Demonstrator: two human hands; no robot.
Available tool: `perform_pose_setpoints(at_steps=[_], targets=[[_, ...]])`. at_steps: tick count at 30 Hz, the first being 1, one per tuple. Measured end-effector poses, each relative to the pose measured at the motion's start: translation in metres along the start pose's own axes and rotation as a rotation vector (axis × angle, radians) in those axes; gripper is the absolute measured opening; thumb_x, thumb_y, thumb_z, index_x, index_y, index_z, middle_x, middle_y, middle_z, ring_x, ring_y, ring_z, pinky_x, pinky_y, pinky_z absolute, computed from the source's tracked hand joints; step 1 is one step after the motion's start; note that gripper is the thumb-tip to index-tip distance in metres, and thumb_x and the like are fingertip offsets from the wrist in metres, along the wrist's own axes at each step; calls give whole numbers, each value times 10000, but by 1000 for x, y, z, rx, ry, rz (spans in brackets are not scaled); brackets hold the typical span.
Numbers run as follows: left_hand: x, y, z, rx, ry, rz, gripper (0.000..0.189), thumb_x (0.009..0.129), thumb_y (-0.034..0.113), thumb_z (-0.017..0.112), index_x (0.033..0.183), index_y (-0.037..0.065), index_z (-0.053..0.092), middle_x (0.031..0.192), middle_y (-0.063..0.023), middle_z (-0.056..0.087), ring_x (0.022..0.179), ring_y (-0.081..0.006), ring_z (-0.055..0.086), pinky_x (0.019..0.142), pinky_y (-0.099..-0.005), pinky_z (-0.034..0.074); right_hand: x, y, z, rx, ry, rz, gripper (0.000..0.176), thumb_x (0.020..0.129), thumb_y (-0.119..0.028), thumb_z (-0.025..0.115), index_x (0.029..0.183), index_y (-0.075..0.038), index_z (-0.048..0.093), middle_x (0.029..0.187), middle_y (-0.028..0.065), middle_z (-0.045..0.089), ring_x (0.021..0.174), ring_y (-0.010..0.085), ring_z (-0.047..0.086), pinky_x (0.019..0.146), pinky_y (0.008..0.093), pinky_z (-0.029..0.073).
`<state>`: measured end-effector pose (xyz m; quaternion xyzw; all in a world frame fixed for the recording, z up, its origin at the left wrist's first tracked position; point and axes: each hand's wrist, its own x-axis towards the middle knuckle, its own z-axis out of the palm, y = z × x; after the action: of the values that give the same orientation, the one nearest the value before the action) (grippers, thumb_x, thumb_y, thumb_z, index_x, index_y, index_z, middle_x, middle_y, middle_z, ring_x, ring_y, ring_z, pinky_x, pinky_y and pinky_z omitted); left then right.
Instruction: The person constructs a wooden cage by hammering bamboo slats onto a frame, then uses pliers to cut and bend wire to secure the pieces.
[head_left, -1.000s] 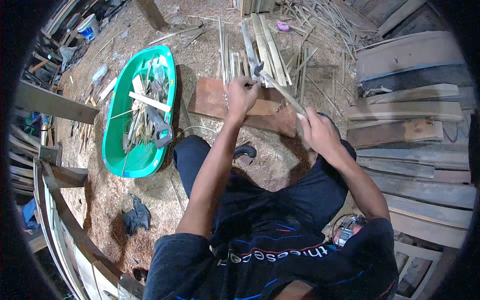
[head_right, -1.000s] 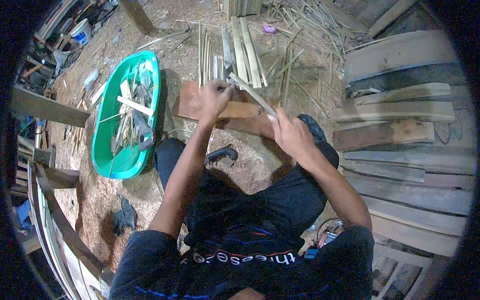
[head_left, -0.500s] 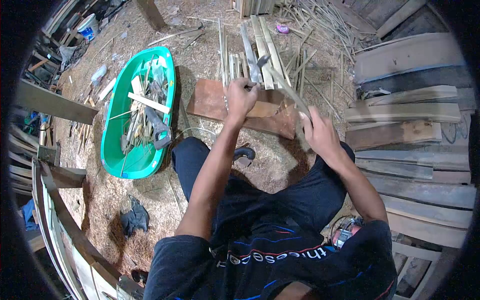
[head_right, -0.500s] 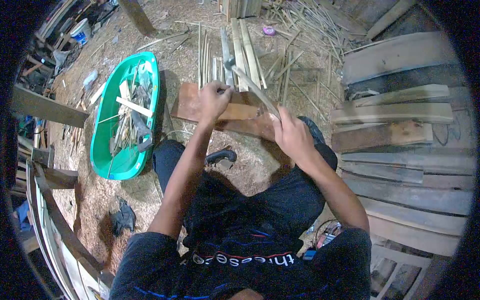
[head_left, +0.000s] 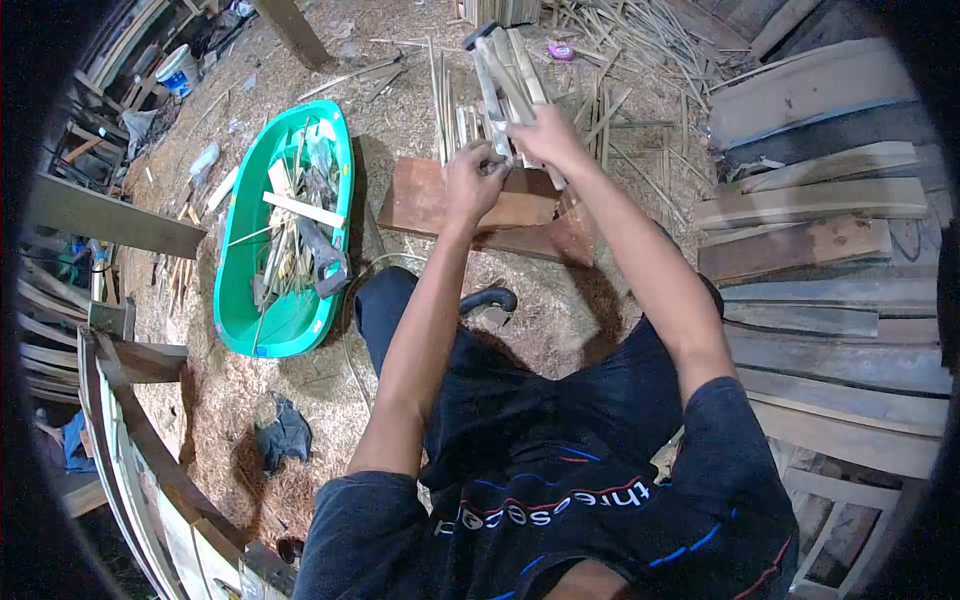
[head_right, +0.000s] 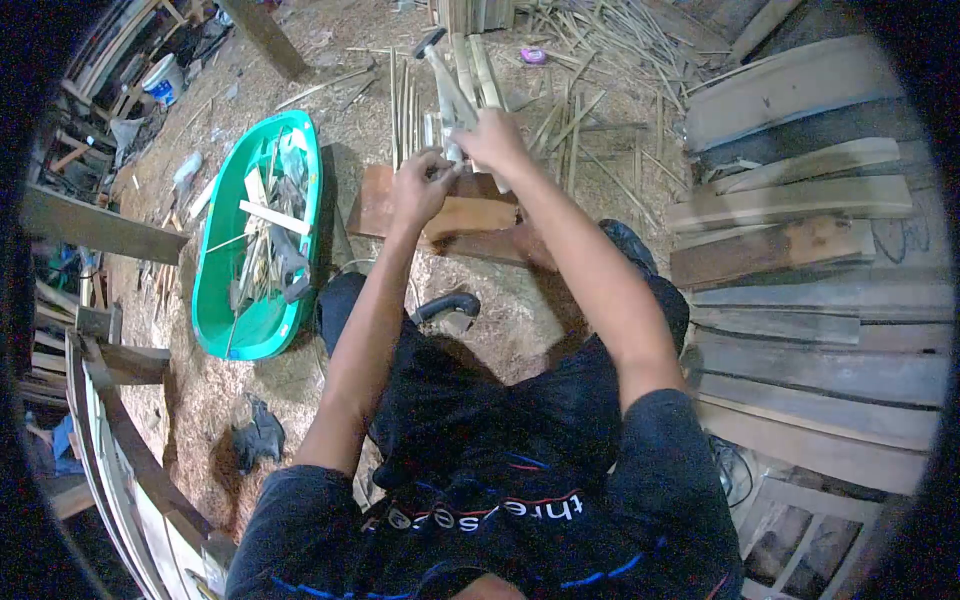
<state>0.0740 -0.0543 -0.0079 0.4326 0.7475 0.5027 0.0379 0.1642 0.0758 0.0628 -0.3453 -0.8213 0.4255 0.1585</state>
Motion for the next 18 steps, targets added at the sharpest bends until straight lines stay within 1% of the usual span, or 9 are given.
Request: perform_pose_setpoints(at_steps=[1,4,5,7,9,10,12,16,18], targets=[[1,0,-1,15,-44,-11,168,754,224,775,834,88,720,940,-80,692,866,-286,648,867,-440,415,10,-1,6,-107,26,5,320,769,-233,736,867,62,662,744,201,680,690,296,695,658,411,552],[2,-7,0,51,-44,22,188,783,222,775,878,78,702,883,-85,697,813,-251,659,815,-400,461,26,-4,21,-318,123,-96,274,722,-171,722,856,64,680,822,258,691,800,377,703,735,448,566],[3,-11,0,7,-95,-44,198,800,220,775,889,63,693,884,-84,701,802,-218,654,790,-370,477,33,-6,22,-401,62,-81,244,732,-125,692,896,55,701,912,296,682,908,421,682,797,460,561],[5,-11,-5,-81,-199,-177,221,835,217,776,911,35,675,886,-82,710,779,-151,644,738,-311,509,37,-13,27,-417,8,-20,254,724,-128,707,917,39,714,941,290,686,929,412,683,822,450,558],[4,-9,-6,-83,-199,-164,201,847,202,765,924,38,678,849,-74,709,783,-122,633,738,-307,507,44,-20,28,-501,-73,50,257,727,-148,724,932,8,731,979,271,693,958,393,687,849,435,556],[5,-9,-6,-84,-198,-153,191,854,195,760,931,40,680,831,-71,709,784,-108,628,738,-304,506,44,-20,29,-511,-60,35,252,727,-144,722,927,9,731,979,269,694,960,387,688,850,432,558],[6,-8,-7,-77,-226,-179,175,857,180,754,949,45,689,840,-75,711,788,-112,633,746,-304,509,43,-17,29,-532,-33,7,242,726,-137,718,918,11,732,980,265,696,963,377,692,852,425,561],[7,-11,-10,-66,-273,-182,174,858,166,748,970,43,699,855,-78,717,800,-121,642,764,-306,515,44,-16,36,-496,68,99,258,712,-113,724,925,32,727,990,256,700,971,365,696,855,412,565],[6,-8,-10,-61,-270,-178,171,858,151,745,972,32,700,871,-78,721,807,-128,647,769,-306,515,42,-15,31,-495,41,105,261,711,-108,727,933,29,726,1002,260,697,979,363,694,855,409,565]])
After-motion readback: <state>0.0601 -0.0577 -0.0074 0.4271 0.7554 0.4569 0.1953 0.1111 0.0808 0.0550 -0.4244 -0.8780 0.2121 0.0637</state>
